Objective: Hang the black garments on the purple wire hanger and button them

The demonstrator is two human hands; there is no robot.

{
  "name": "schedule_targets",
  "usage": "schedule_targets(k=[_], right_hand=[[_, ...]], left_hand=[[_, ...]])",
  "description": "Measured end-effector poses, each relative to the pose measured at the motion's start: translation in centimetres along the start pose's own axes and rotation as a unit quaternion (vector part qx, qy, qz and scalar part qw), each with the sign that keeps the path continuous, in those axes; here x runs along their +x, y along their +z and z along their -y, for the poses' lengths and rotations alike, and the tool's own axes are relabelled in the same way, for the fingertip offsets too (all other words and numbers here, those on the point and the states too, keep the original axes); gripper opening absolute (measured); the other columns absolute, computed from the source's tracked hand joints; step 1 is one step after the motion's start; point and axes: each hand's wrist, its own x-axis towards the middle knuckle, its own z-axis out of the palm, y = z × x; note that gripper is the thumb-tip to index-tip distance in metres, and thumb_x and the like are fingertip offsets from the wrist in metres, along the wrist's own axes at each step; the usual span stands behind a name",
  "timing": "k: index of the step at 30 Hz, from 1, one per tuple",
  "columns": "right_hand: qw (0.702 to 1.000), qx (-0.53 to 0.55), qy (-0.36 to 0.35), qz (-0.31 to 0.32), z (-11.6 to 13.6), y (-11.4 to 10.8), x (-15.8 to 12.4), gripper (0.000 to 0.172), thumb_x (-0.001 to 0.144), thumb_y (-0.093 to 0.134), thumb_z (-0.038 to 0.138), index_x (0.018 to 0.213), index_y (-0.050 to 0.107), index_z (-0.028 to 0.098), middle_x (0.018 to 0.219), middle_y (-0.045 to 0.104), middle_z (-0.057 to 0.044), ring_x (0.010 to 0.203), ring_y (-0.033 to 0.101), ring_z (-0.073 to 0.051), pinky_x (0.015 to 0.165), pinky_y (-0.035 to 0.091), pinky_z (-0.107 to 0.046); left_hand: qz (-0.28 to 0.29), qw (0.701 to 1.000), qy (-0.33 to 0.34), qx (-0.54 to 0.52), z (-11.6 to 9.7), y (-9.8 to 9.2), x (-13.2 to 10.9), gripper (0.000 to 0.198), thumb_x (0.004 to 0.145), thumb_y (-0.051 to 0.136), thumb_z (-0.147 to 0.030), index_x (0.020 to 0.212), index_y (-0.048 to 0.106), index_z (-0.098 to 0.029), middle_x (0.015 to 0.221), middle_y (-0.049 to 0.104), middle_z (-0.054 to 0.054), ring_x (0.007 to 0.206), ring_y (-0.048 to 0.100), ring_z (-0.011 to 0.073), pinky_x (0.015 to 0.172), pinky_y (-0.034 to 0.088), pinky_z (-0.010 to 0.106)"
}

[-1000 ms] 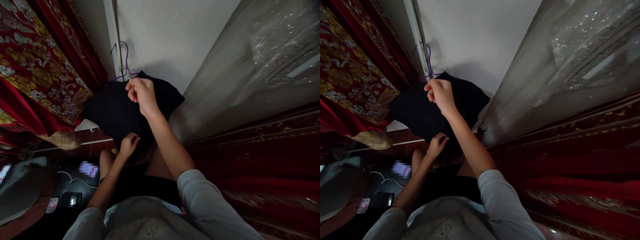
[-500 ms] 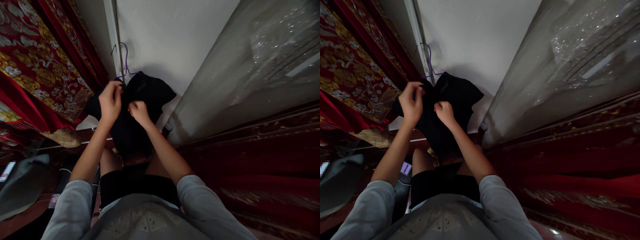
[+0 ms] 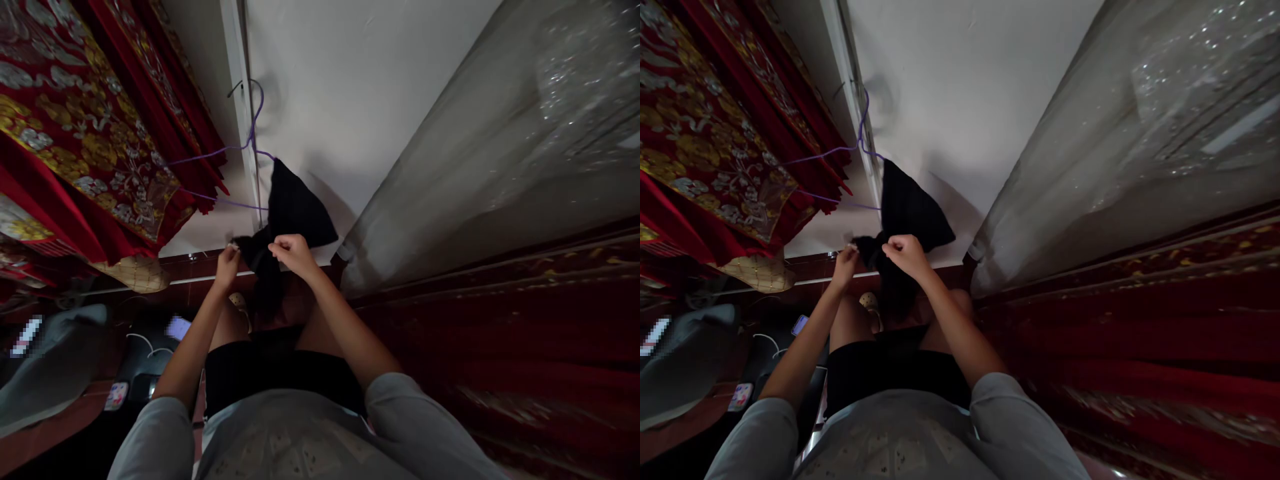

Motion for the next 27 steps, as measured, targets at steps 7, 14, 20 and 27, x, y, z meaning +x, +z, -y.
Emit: schedule_targets(k=[7,14,20,27], right_hand=[[0.996,0.077,-0.028,0.016,-0.8,0.7,0.6,0.049,0.072,0.078,0.039,0.115,0.063,0.021,0.116,0.068,-0.007,0.110,0.062,-0.023,0.099,0.049,-0.034],[0.990,-0.020,-0.035,0.138,4.9,-2.7,3.3,0.015,0.077,0.062,0.023,0.063,0.060,0.017,0.061,0.053,0.003,0.061,0.048,-0.012,0.060,0.038,-0.024],[0.973,-0.110,-0.161,0.121,7.7,-5.2,8.0,0.014,0.073,0.065,0.008,0.082,0.070,0.016,0.077,0.066,0.002,0.068,0.058,-0.012,0.071,0.046,-0.025],[0.987,-0.140,-0.071,0.040,0.3,-5.0,12.3,0.019,0.083,0.064,0.010,0.097,0.075,0.016,0.101,0.076,-0.008,0.096,0.067,-0.021,0.098,0.049,-0.038]], left_hand=[[0.195,0.967,0.164,0.010,-7.2,2.6,1.7,0.028,0.106,0.054,-0.042,0.102,0.070,-0.020,0.100,0.069,0.007,0.098,0.067,0.0204,0.094,0.054,0.034],[0.286,0.954,0.089,-0.011,-6.4,0.1,0.5,0.045,0.102,0.057,-0.058,0.122,0.072,-0.020,0.110,0.072,0.011,0.113,0.068,0.0291,0.102,0.055,0.044],[0.440,0.889,0.077,0.101,-4.3,-3.0,-1.2,0.029,0.095,0.068,-0.049,0.094,0.080,-0.023,0.092,0.076,0.009,0.091,0.073,0.0279,0.089,0.058,0.040],[0.361,0.810,0.019,0.462,-2.9,-10.9,2.6,0.018,0.078,0.076,-0.035,0.068,0.069,-0.023,0.064,0.067,0.006,0.071,0.067,0.0270,0.083,0.052,0.036]])
